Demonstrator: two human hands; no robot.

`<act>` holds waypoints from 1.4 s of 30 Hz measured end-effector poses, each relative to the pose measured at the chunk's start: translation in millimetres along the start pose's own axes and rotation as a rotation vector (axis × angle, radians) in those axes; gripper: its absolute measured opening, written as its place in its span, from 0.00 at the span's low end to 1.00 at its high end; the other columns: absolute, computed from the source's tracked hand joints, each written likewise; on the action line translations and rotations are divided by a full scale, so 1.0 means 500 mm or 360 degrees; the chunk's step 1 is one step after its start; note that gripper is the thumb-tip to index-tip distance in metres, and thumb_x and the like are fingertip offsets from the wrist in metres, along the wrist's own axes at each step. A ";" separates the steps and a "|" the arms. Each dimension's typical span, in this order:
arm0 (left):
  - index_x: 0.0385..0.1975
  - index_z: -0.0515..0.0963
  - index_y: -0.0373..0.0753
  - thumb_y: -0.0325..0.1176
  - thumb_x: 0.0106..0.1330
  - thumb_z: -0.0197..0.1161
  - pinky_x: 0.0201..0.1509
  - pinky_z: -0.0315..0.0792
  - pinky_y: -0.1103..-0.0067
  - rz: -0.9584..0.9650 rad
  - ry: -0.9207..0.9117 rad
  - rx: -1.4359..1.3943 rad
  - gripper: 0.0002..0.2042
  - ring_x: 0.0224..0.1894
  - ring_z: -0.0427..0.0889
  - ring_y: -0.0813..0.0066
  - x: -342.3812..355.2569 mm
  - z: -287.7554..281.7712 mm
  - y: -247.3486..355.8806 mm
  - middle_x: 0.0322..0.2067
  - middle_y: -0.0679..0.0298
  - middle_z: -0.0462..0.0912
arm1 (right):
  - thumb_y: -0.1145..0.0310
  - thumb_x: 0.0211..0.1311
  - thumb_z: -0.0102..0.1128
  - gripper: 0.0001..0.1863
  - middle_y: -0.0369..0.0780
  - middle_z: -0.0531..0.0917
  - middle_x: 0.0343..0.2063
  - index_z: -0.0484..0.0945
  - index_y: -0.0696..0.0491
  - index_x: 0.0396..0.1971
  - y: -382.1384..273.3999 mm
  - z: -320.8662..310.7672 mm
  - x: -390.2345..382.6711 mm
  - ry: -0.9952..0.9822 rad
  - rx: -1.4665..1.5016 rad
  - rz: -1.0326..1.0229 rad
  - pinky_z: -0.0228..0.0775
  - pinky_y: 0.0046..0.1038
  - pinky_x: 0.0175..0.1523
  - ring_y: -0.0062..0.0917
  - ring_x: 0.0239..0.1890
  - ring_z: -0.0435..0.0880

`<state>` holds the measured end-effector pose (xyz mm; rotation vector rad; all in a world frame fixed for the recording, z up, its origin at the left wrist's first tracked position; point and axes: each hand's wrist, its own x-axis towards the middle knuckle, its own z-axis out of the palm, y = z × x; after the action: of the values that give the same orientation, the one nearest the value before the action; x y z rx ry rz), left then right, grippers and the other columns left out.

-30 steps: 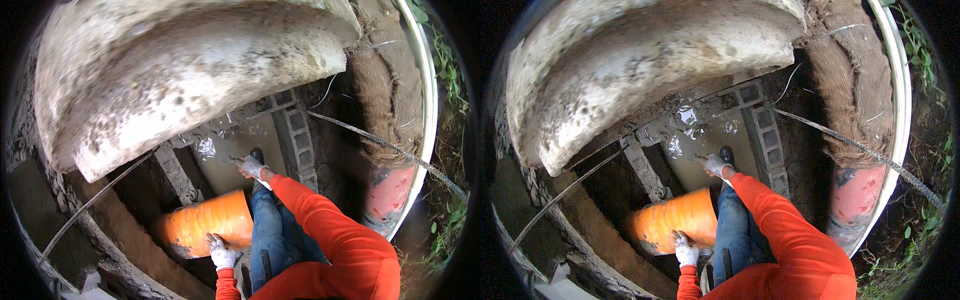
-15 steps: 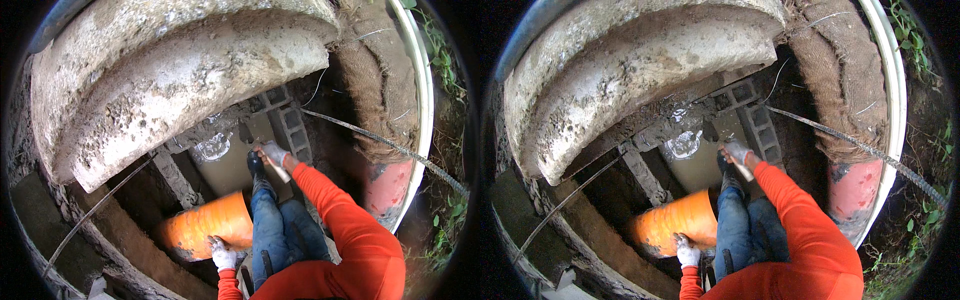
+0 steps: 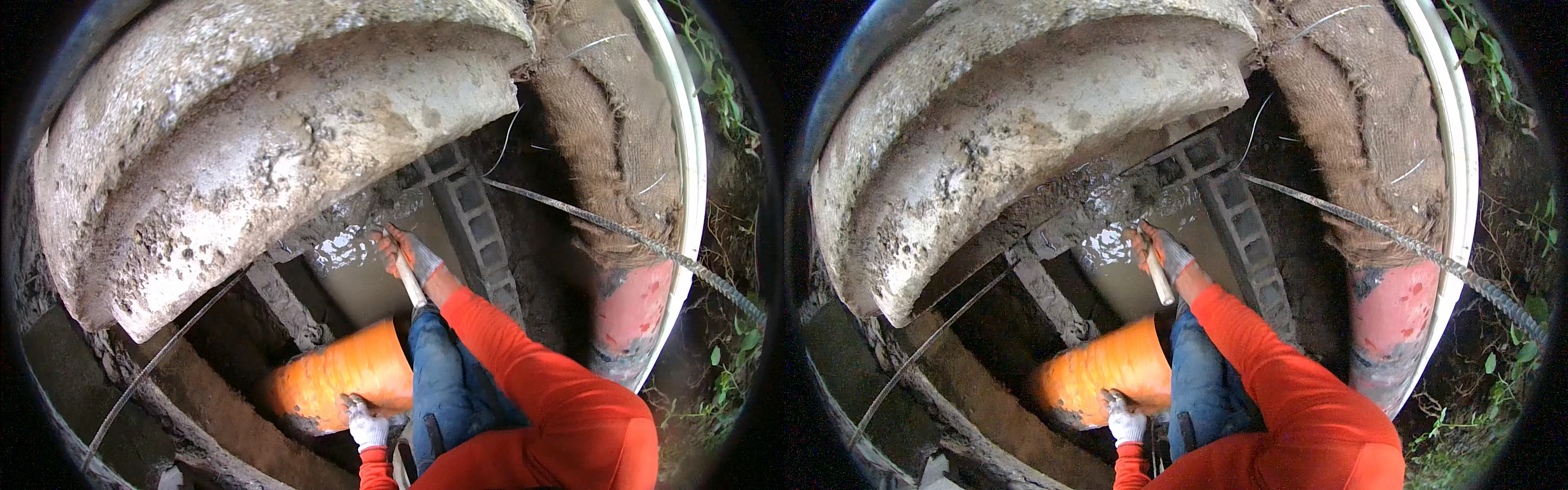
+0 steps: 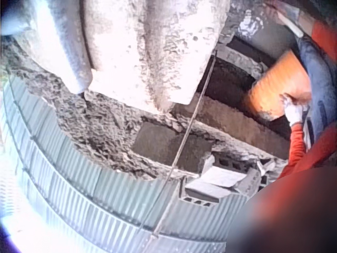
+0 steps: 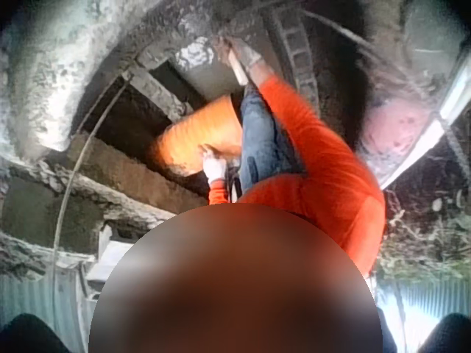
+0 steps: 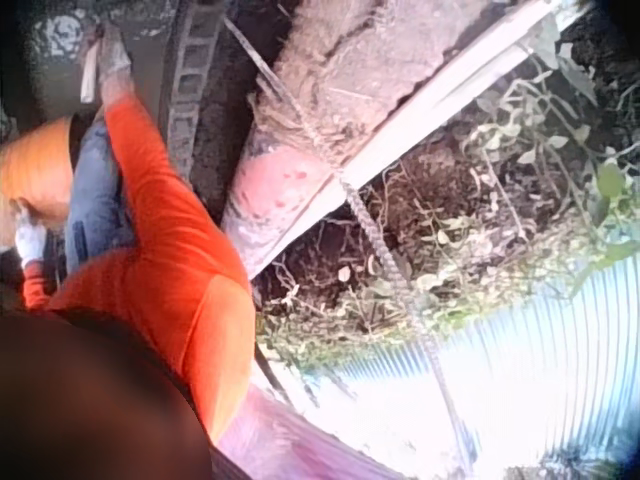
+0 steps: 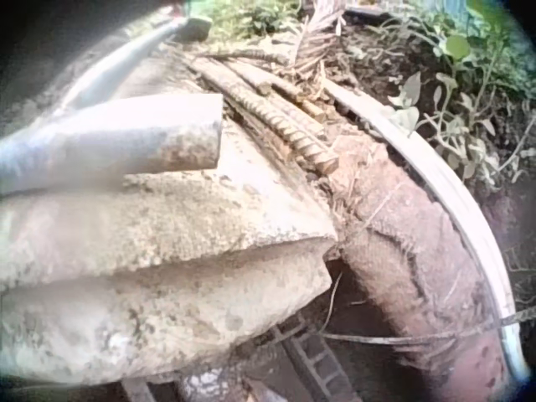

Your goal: The person scoops wet cement from a mixing container with a trowel and applies it to the interior walls of a large pipe. The person repeatedly smooths the cement along the pipe's inner surface and around a red pipe section.

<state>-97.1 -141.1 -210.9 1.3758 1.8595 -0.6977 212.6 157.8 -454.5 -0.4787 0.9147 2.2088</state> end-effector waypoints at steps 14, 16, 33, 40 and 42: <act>0.76 0.56 0.29 0.33 0.57 0.64 0.76 0.66 0.61 0.0032 -0.0108 0.0082 0.44 0.77 0.56 0.33 0.015 -0.008 0.011 0.79 0.36 0.46 | 0.58 0.78 0.53 0.11 0.34 0.80 0.25 0.79 0.48 0.42 0.019 0.041 -0.183 0.0612 -0.1291 -0.0132 0.70 0.27 0.25 0.21 0.22 0.77; 0.76 0.56 0.27 0.34 0.57 0.65 0.77 0.64 0.60 0.0044 -0.0137 0.0061 0.45 0.77 0.56 0.32 0.021 -0.012 0.017 0.78 0.35 0.47 | 0.58 0.76 0.54 0.10 0.32 0.77 0.23 0.78 0.47 0.40 -0.016 -0.019 -0.168 0.0707 -0.1657 -0.0151 0.66 0.26 0.23 0.19 0.21 0.74; 0.76 0.56 0.27 0.37 0.58 0.69 0.78 0.60 0.58 -0.0032 -0.0200 0.0046 0.46 0.77 0.55 0.31 0.017 -0.038 0.034 0.78 0.35 0.48 | 0.54 0.75 0.55 0.18 0.34 0.77 0.26 0.79 0.56 0.47 -0.075 -0.012 -0.149 0.0959 -0.1891 -0.0282 0.68 0.28 0.26 0.22 0.25 0.75; 0.76 0.55 0.27 0.36 0.57 0.67 0.78 0.61 0.57 0.0065 -0.0173 0.0064 0.46 0.77 0.56 0.31 0.024 -0.013 0.016 0.78 0.35 0.48 | 0.60 0.74 0.57 0.09 0.30 0.74 0.23 0.79 0.48 0.43 -0.211 0.000 -0.218 0.1147 -0.2056 -0.0270 0.63 0.24 0.24 0.17 0.22 0.71; 0.76 0.55 0.27 0.36 0.57 0.67 0.78 0.61 0.57 0.0048 -0.0120 0.0070 0.45 0.76 0.57 0.31 0.017 -0.007 0.005 0.78 0.36 0.48 | 0.59 0.74 0.56 0.09 0.30 0.74 0.23 0.79 0.48 0.42 -0.173 0.044 -0.222 0.1089 -0.1979 -0.0276 0.62 0.24 0.24 0.16 0.22 0.70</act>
<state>-96.9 -132.8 -215.7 1.3834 1.7705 -0.7689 350.1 167.3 -418.5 -1.8501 -0.3688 2.2243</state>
